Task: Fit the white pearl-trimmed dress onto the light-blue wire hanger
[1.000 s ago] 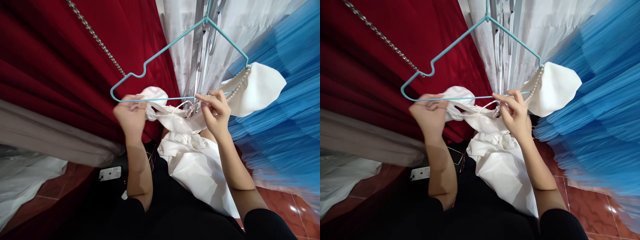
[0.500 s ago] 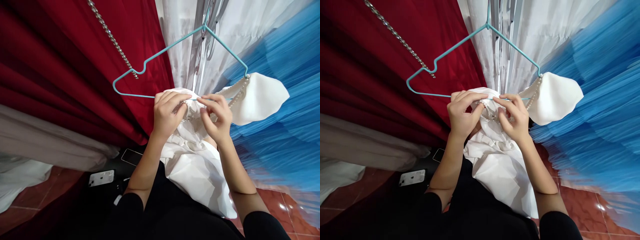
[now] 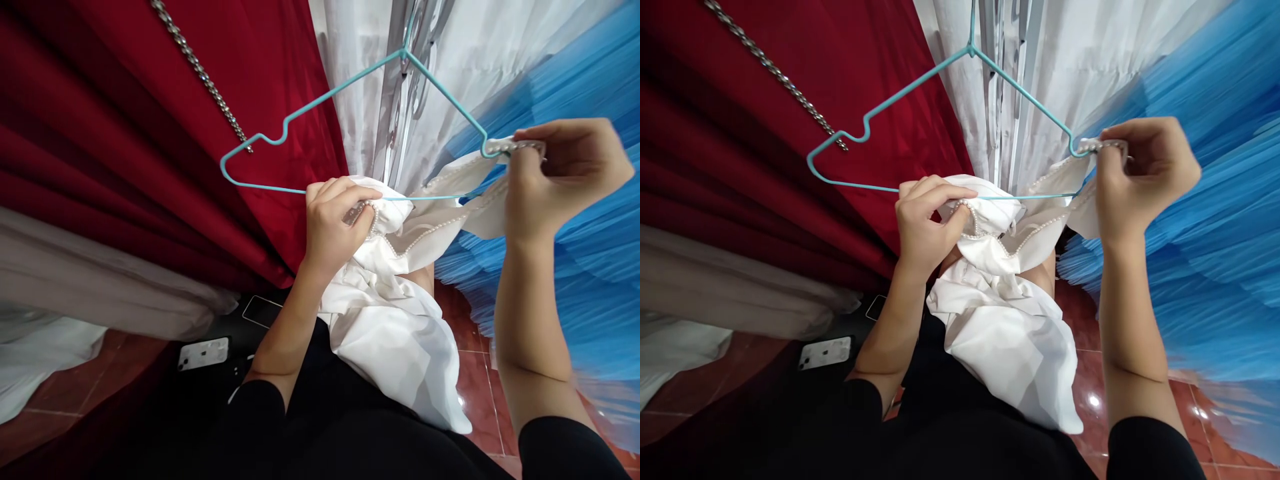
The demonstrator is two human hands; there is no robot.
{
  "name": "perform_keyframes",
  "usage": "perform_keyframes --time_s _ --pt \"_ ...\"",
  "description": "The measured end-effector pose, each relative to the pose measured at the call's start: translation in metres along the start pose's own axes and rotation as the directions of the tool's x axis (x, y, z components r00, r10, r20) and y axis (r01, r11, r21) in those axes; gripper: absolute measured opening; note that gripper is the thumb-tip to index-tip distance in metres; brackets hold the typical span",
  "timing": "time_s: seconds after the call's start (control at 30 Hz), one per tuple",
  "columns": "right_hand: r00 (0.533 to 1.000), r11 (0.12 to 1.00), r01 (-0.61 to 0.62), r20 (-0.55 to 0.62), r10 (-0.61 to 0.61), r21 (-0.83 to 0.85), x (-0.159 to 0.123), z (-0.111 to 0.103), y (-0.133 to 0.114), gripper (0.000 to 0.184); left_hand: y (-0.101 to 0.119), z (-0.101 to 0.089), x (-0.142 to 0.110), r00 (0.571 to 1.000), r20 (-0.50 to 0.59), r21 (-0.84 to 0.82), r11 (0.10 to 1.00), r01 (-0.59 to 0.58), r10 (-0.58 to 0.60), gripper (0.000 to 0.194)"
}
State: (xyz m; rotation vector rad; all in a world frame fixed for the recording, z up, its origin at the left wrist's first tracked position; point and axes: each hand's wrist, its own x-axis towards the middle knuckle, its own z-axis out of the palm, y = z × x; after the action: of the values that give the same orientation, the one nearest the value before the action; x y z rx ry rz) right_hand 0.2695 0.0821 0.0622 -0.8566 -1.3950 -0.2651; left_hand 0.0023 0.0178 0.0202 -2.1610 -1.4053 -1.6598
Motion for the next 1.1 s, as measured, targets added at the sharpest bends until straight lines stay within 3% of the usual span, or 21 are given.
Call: perform_keyframes --time_s 0.1,0.2,0.3,0.4,0.5,0.57,0.67,0.73,0.8,0.87,0.93,1.0,1.1 --pt "0.992 0.994 -0.101 -0.065 0.104 0.049 0.004 -0.009 0.019 0.018 -0.002 -0.002 0.001 1.0 0.007 0.011 1.0 0.012 -0.012 0.021" --pt "0.983 0.984 -0.164 -0.075 0.168 0.065 -0.016 -0.018 0.037 0.025 -0.005 -0.002 0.001 1.0 0.003 0.014 1.0 0.015 -0.015 0.024" --pt "0.982 0.995 -0.093 -0.161 0.097 0.031 -0.056 -0.027 0.04 0.031 -0.005 0.003 -0.001 1.0 0.007 0.0 1.0 0.024 -0.024 0.023" --pt "0.979 0.999 0.047 -0.201 -0.047 -0.002 -0.089 -0.031 0.027 0.031 -0.001 0.012 -0.001 0.998 0.023 -0.021 0.998 0.053 -0.053 0.023" --pt "0.986 0.986 0.164 -0.042 -0.163 0.012 -0.095 -0.024 0.002 0.032 0.003 0.019 0.0 0.998 0.026 -0.04 0.998 0.056 -0.055 0.022" --pt "0.966 0.978 0.187 0.165 -0.199 0.088 -0.089 -0.012 -0.017 0.041 0.004 0.019 0.001 0.999 0.025 -0.058 0.997 0.048 -0.046 0.022" --pt "0.853 0.973 0.081 0.49 -0.18 0.217 -0.079 0.008 -0.038 0.043 0.004 0.013 0.001 0.998 0.053 -0.076 0.996 0.04 -0.036 0.022" --pt "0.841 0.971 0.014 0.523 -0.139 0.237 -0.079 0.018 -0.043 0.037 0.002 0.008 -0.003 0.995 0.095 -0.133 0.991 0.03 -0.017 0.024" --pt "0.886 0.973 -0.019 0.456 -0.09 0.228 -0.081 0.024 -0.044 0.031 0.0 0.002 -0.013 0.996 0.087 -0.238 0.971 0.013 0.007 0.024" --pt "0.905 0.973 -0.031 0.42 -0.07 0.23 -0.084 0.025 -0.041 0.03 -0.006 -0.002 -0.027 1.0 0.009 -0.322 0.947 0.002 0.001 0.021" --pt "0.905 0.97 -0.04 0.42 -0.066 0.239 -0.086 0.026 -0.039 0.029 -0.016 -0.006 -0.042 0.994 -0.072 -0.362 0.931 0.052 -0.084 0.02" --pt "0.91 0.969 -0.048 0.41 -0.058 0.243 -0.085 0.027 -0.038 0.027 -0.032 -0.01 -0.053 0.956 -0.117 -0.386 0.899 0.207 -0.271 0.022" --pt "0.916 0.974 -0.051 0.4 -0.042 0.22 -0.083 0.027 -0.038 0.025 -0.067 -0.021 -0.052 0.81 -0.271 -0.411 0.823 0.392 -0.521 0.012"
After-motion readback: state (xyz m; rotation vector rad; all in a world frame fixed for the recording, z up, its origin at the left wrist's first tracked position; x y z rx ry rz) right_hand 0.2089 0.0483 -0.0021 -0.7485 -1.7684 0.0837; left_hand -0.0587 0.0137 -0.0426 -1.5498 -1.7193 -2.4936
